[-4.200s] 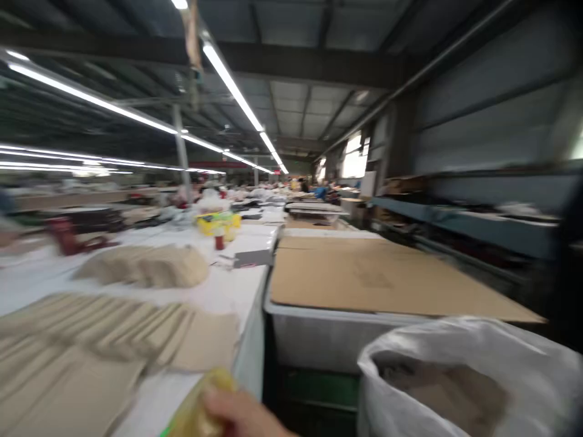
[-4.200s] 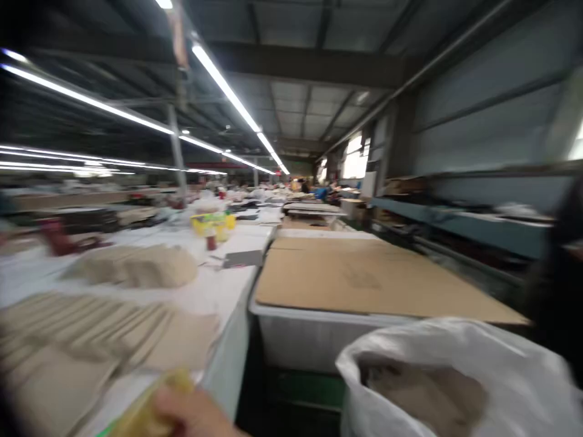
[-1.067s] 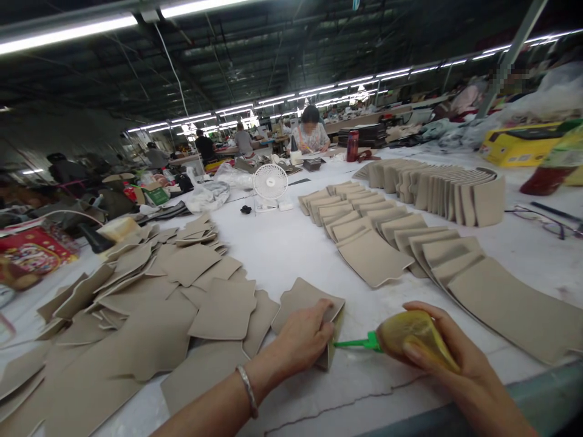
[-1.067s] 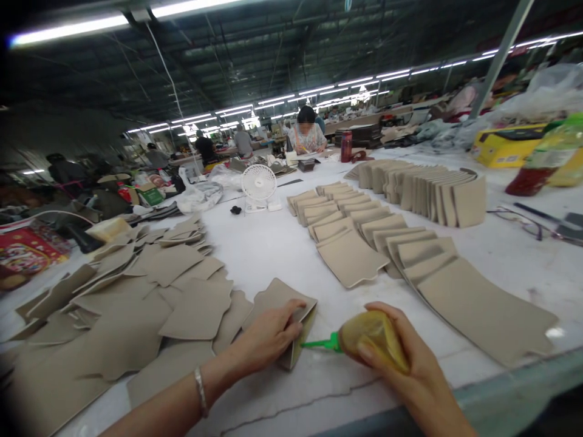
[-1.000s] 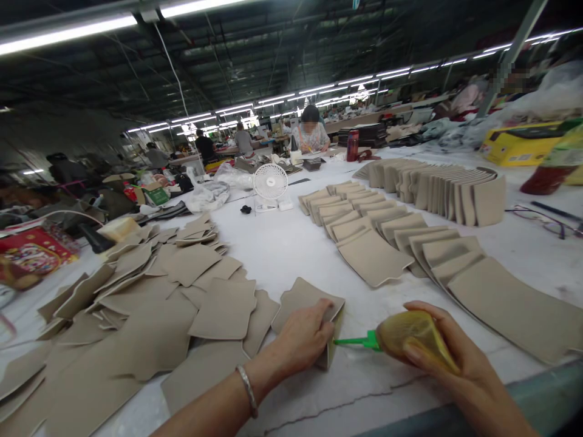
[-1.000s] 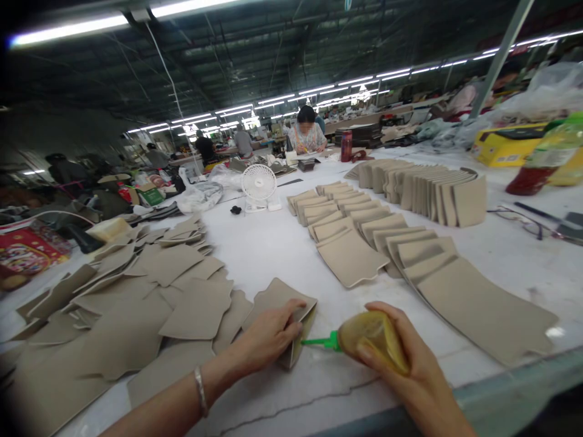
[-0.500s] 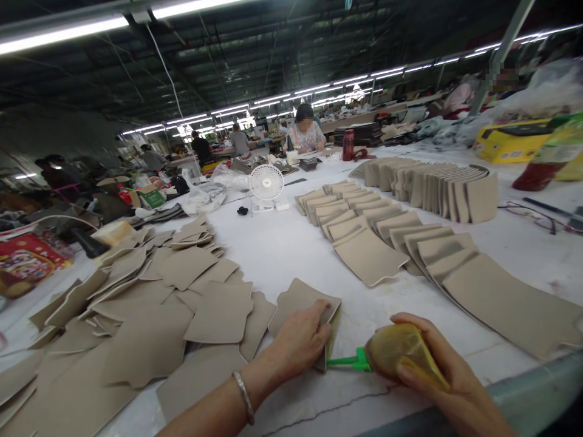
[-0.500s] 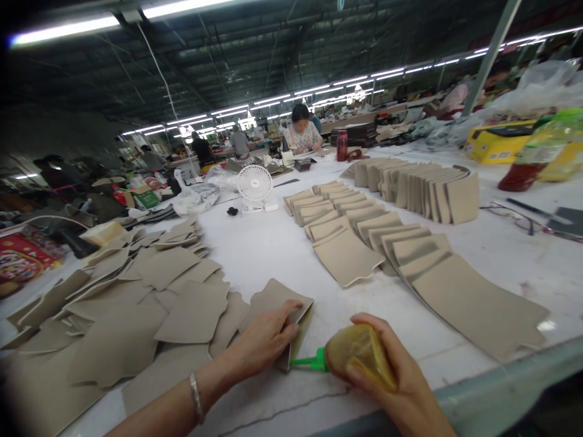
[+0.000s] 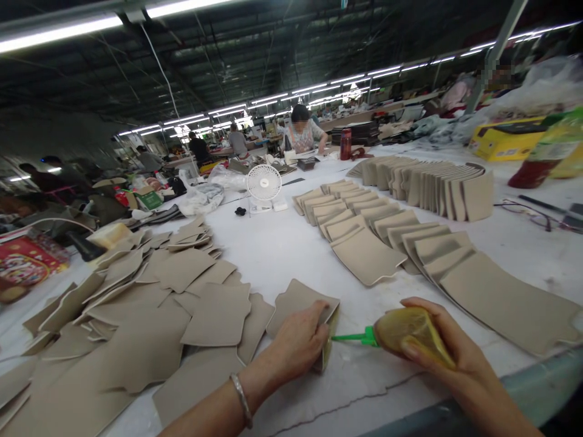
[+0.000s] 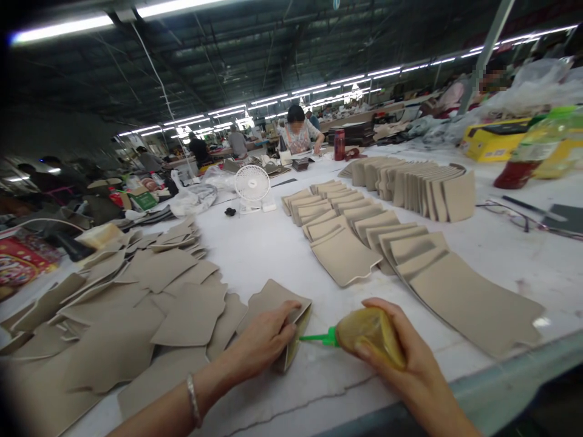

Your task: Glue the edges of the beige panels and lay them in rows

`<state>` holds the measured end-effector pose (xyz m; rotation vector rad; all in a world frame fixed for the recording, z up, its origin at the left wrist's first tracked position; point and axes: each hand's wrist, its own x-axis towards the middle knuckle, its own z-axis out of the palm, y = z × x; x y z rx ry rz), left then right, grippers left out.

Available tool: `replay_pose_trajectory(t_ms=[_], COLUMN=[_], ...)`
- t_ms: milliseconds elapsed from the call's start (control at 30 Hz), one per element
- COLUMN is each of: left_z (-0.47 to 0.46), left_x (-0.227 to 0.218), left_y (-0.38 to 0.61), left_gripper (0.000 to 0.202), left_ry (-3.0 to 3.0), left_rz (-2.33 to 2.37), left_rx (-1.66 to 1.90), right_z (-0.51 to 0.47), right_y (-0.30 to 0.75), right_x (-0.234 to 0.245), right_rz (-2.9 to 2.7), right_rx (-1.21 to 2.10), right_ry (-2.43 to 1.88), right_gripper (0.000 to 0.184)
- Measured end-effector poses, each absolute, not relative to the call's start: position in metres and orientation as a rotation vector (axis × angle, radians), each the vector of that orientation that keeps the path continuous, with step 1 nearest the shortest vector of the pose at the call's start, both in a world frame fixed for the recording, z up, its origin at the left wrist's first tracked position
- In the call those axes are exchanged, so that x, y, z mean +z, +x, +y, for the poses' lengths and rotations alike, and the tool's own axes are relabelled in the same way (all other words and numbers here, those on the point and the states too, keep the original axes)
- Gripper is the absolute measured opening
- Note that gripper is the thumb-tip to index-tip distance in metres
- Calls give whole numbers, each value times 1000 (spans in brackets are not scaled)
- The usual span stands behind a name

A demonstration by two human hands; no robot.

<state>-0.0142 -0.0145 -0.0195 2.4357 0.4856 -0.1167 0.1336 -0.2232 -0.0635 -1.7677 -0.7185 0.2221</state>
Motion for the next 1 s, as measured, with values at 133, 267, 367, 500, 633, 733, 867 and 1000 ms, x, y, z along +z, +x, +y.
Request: replay_pose_trajectory(t_ms=[133,267,367,500,633,733,867,1000], left_z=[-14,-13,-12,-13,-13,-13,-12,-11], left_x=[-20,-21,-21,-22,-22,-21,-21,-24], left_y=[-13,-12,-11,-11,-12,-12,-11,-11], left_gripper=[48,48,47,48,47,45,45,46], left_ry=[2433,2430,2423,2419,2407,2411,2406,2391], left_rz=[477,459,457,454,450,471,469,462], left_rx=[-120,-95,-96,-89,-86,-94,-86,-68], right_z=[-226,-225,-221,-219,-220,-218,-212,-211], right_y=[138,141,145,146,148,155,162,156], right_x=[-69,-72,-66,-60,-62,-66,-69,-72], right_rz=[-785,-822,-784,-786,-794,-753,-732,-670], right_rx=[224,235,127,96,145,147,194,261], right_ry=[-1756,-1772,-1818,-1817,-1798,-1784,-1731,-1704], right_gripper=[49,50,53,52,51,55,55,56])
